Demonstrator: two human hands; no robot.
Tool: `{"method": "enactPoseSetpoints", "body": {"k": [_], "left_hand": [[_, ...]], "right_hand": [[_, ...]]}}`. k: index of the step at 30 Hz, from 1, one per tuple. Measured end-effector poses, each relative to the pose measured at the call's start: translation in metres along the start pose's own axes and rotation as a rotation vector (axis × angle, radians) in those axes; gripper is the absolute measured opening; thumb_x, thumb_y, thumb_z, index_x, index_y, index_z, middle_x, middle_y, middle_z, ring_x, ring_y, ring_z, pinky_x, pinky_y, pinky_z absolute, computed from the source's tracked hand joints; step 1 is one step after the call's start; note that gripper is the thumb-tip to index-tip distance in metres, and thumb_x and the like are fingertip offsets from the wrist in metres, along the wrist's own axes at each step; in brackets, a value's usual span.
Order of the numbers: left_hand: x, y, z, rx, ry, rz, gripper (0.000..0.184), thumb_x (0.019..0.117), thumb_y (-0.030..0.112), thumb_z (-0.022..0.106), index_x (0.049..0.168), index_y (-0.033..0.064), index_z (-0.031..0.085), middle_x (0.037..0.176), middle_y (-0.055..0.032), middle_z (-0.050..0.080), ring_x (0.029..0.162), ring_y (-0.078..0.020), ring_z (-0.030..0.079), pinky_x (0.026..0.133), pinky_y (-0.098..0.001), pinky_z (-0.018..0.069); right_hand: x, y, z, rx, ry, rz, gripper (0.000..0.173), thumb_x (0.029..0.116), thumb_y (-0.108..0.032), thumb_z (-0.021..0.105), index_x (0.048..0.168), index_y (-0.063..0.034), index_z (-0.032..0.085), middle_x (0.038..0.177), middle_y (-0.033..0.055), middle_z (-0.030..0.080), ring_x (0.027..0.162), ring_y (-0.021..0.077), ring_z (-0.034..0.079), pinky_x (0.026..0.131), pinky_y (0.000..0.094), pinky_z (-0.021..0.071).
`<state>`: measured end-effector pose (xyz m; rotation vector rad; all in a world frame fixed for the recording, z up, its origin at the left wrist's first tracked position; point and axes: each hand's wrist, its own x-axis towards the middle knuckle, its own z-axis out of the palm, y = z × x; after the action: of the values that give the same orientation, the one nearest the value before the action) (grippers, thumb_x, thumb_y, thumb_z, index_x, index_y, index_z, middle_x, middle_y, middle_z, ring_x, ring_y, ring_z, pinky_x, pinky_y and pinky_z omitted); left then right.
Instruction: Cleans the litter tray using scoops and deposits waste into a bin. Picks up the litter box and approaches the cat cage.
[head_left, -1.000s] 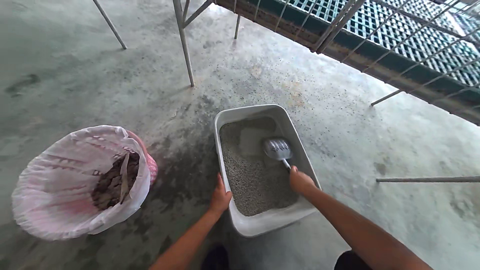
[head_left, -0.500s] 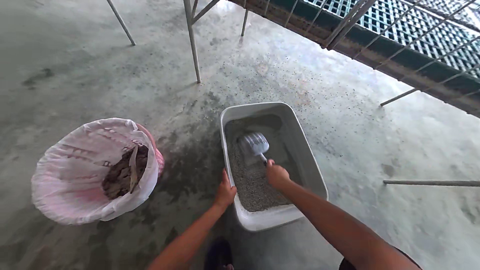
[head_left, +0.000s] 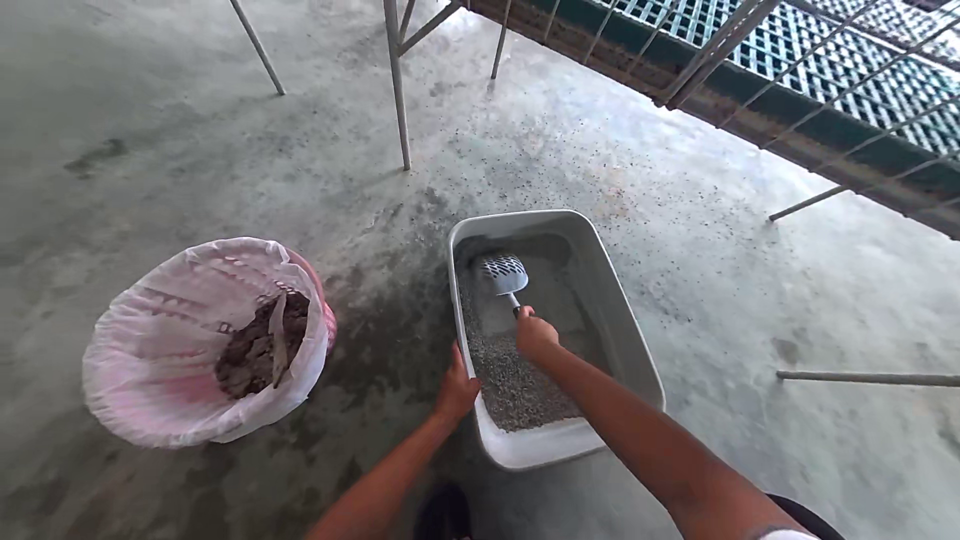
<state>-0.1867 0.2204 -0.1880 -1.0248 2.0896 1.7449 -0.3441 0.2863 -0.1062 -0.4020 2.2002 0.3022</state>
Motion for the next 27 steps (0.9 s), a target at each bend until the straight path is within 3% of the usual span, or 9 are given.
{"method": "enactPoseSetpoints", "body": {"k": [2, 5, 7, 9, 14, 16, 21, 24, 27], "left_hand": [[-0.001, -0.001, -0.001, 0.012, -0.007, 0.009, 0.095, 0.0926, 0.001, 0.06, 0.161, -0.0017, -0.005, 0.142, -0.035, 0.051, 0.127, -0.0422, 0.058, 0.109, -0.052, 0.0449], [0.001, -0.003, 0.001, 0.048, -0.005, 0.007, 0.094, 0.0916, 0.001, 0.059, 0.161, -0.0024, -0.003, 0.14, -0.0338, 0.053, 0.126, -0.0416, 0.06, 0.108, -0.0519, 0.046], [0.004, -0.003, 0.002, 0.044, 0.007, 0.01, 0.094, 0.0908, 0.0, 0.059, 0.161, -0.0028, -0.002, 0.143, -0.0332, 0.051, 0.128, -0.0411, 0.058, 0.109, -0.0513, 0.0453], [0.004, -0.005, 0.004, 0.04, 0.001, 0.014, 0.094, 0.0903, 0.0, 0.059, 0.161, -0.004, -0.003, 0.146, -0.0337, 0.048, 0.131, -0.0411, 0.056, 0.111, -0.0504, 0.0438], [0.005, -0.008, 0.003, -0.048, 0.005, 0.035, 0.096, 0.0917, -0.001, 0.062, 0.161, -0.0037, -0.005, 0.148, -0.0358, 0.045, 0.134, -0.0408, 0.054, 0.113, -0.0494, 0.0421], [0.004, -0.012, 0.002, -0.041, 0.02, 0.037, 0.095, 0.0902, -0.001, 0.061, 0.161, -0.0041, -0.003, 0.146, -0.0356, 0.047, 0.133, -0.0405, 0.055, 0.112, -0.0491, 0.0429], [0.005, -0.005, 0.008, -0.003, 0.05, 0.039, 0.094, 0.0887, -0.001, 0.059, 0.161, -0.0043, 0.0, 0.14, -0.0343, 0.053, 0.127, -0.0413, 0.059, 0.109, -0.0515, 0.0454], [0.003, -0.004, 0.01, 0.013, 0.046, 0.044, 0.094, 0.0885, -0.002, 0.059, 0.161, -0.004, 0.0, 0.143, -0.0336, 0.051, 0.129, -0.0406, 0.058, 0.109, -0.0511, 0.045], [0.005, -0.004, 0.008, 0.005, 0.045, 0.038, 0.094, 0.089, -0.003, 0.059, 0.161, -0.0044, -0.002, 0.148, -0.0336, 0.046, 0.133, -0.0399, 0.055, 0.112, -0.0496, 0.0429]], "right_hand": [[-0.019, 0.006, 0.019, 0.019, -0.037, -0.008, 0.061, 0.1046, -0.003, 0.047, 0.158, 0.0017, 0.016, 0.135, 0.0302, 0.057, 0.125, 0.0449, 0.061, 0.1, 0.0573, 0.0507], [-0.078, 0.06, 0.075, -0.031, -0.147, 0.013, 0.063, 0.1036, 0.0, 0.047, 0.159, 0.0003, 0.018, 0.131, 0.0333, 0.058, 0.12, 0.049, 0.062, 0.097, 0.0598, 0.0518], [-0.091, 0.081, 0.093, -0.104, -0.196, 0.039, 0.066, 0.1019, 0.003, 0.048, 0.159, -0.0013, 0.016, 0.127, 0.0327, 0.06, 0.118, 0.0492, 0.063, 0.096, 0.059, 0.0529], [-0.076, 0.073, 0.084, -0.081, -0.155, 0.014, 0.066, 0.1019, 0.002, 0.048, 0.16, -0.0004, 0.015, 0.128, 0.033, 0.059, 0.117, 0.0494, 0.063, 0.095, 0.0593, 0.0532], [-0.006, -0.002, 0.012, 0.017, -0.035, 0.005, 0.067, 0.1036, -0.003, 0.049, 0.159, -0.0002, 0.012, 0.135, 0.0293, 0.058, 0.126, 0.0435, 0.061, 0.101, 0.0554, 0.051], [-0.024, 0.018, 0.029, 0.015, -0.055, -0.005, 0.063, 0.1041, -0.004, 0.048, 0.158, -0.0002, 0.016, 0.133, 0.03, 0.059, 0.123, 0.045, 0.062, 0.099, 0.0574, 0.0518], [-0.109, 0.132, 0.086, -0.076, -0.243, 0.149, 0.067, 0.0985, 0.001, 0.054, 0.157, -0.0021, 0.022, 0.126, 0.0304, 0.064, 0.117, 0.0478, 0.065, 0.096, 0.0592, 0.053], [-0.079, 0.145, 0.07, -0.053, -0.184, 0.211, 0.071, 0.0963, -0.002, 0.058, 0.156, -0.0004, 0.02, 0.128, 0.0302, 0.062, 0.119, 0.0463, 0.064, 0.097, 0.059, 0.0527], [-0.028, 0.121, 0.03, 0.011, -0.085, 0.212, 0.073, 0.0969, -0.005, 0.06, 0.156, 0.0004, 0.017, 0.135, 0.029, 0.059, 0.125, 0.0436, 0.062, 0.101, 0.0576, 0.0509]]}}
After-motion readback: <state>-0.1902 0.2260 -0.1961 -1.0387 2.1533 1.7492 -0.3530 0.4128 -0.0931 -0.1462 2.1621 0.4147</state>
